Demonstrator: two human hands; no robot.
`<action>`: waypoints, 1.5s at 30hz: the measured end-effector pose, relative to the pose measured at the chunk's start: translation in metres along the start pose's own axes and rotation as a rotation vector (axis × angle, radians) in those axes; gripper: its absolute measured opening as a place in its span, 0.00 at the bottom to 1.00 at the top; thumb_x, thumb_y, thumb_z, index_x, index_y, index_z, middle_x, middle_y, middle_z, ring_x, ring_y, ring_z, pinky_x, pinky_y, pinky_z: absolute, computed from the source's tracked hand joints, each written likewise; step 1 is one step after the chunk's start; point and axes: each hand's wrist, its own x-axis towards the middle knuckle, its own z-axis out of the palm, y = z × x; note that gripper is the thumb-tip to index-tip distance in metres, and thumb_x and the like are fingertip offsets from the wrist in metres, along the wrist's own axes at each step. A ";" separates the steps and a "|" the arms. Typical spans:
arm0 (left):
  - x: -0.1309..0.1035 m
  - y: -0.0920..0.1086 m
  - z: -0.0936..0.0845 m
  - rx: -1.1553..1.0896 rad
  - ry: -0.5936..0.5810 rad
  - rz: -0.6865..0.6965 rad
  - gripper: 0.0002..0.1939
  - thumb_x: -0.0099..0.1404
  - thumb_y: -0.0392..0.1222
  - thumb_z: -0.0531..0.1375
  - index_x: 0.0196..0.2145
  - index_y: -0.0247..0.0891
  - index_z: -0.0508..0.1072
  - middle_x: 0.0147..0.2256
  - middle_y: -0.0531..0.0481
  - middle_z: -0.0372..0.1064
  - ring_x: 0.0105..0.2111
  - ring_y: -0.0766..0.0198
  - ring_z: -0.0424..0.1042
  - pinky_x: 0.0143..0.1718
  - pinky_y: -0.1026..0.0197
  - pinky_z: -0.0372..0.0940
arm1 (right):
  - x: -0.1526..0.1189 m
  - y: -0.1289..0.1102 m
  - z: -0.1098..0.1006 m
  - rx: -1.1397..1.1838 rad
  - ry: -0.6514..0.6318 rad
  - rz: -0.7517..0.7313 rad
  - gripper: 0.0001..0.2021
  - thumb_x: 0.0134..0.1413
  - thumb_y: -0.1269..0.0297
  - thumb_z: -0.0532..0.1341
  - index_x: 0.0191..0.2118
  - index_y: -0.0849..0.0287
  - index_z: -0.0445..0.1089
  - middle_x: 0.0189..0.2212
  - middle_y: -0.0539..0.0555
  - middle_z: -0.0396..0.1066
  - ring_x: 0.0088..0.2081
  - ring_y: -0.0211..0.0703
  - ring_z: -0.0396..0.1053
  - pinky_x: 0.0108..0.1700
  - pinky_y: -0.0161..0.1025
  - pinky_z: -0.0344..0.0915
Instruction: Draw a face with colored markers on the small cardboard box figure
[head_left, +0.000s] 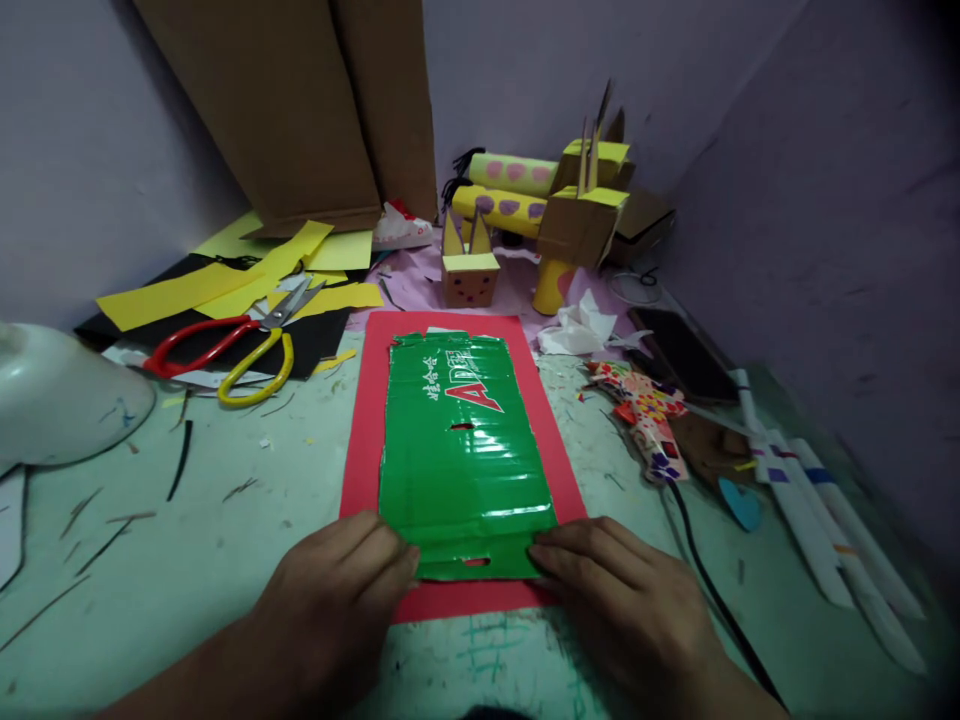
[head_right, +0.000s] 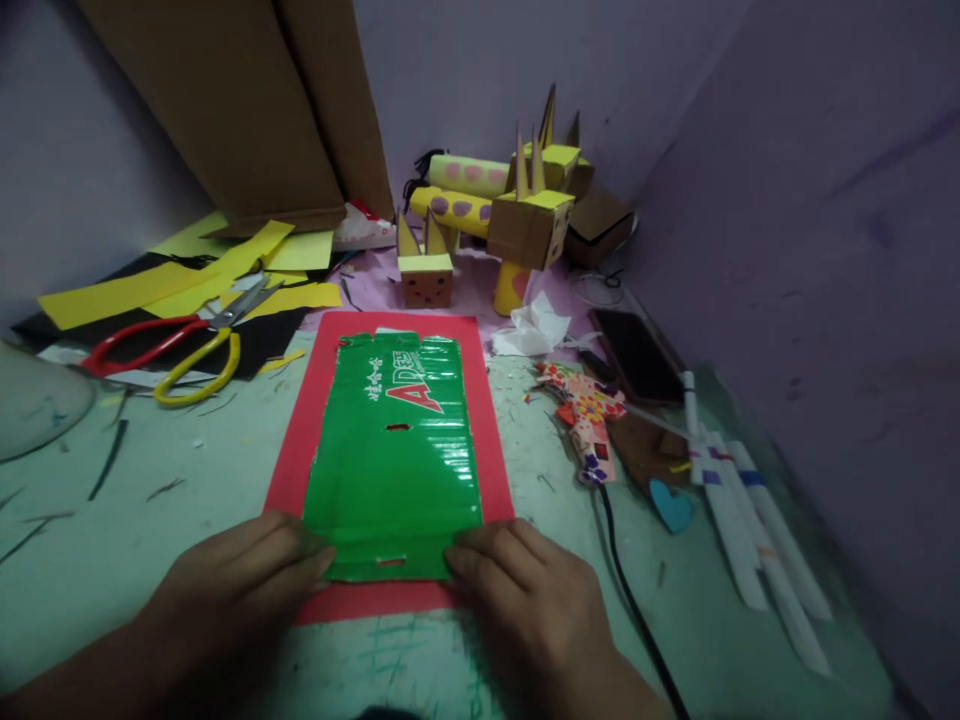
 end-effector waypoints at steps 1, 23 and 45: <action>0.002 0.000 -0.001 -0.024 -0.004 -0.019 0.16 0.70 0.29 0.46 0.31 0.38 0.71 0.25 0.51 0.64 0.25 0.61 0.60 0.23 0.57 0.53 | 0.000 0.000 0.000 0.024 -0.003 0.017 0.08 0.64 0.74 0.57 0.42 0.61 0.73 0.33 0.54 0.78 0.31 0.41 0.73 0.30 0.35 0.70; 0.038 -0.020 -0.010 -0.219 -0.256 -0.447 0.10 0.56 0.34 0.58 0.22 0.39 0.76 0.19 0.52 0.73 0.17 0.65 0.68 0.17 0.69 0.54 | 0.036 0.012 -0.002 0.017 -0.218 0.394 0.05 0.55 0.71 0.65 0.33 0.55 0.78 0.27 0.50 0.80 0.26 0.41 0.75 0.26 0.34 0.62; 0.011 0.005 0.010 0.240 0.132 0.129 0.17 0.59 0.24 0.48 0.35 0.38 0.72 0.39 0.47 0.81 0.42 0.59 0.78 0.44 0.57 0.72 | 0.032 0.003 0.012 -0.181 0.011 -0.250 0.19 0.70 0.75 0.47 0.43 0.65 0.77 0.44 0.56 0.81 0.46 0.47 0.80 0.45 0.42 0.79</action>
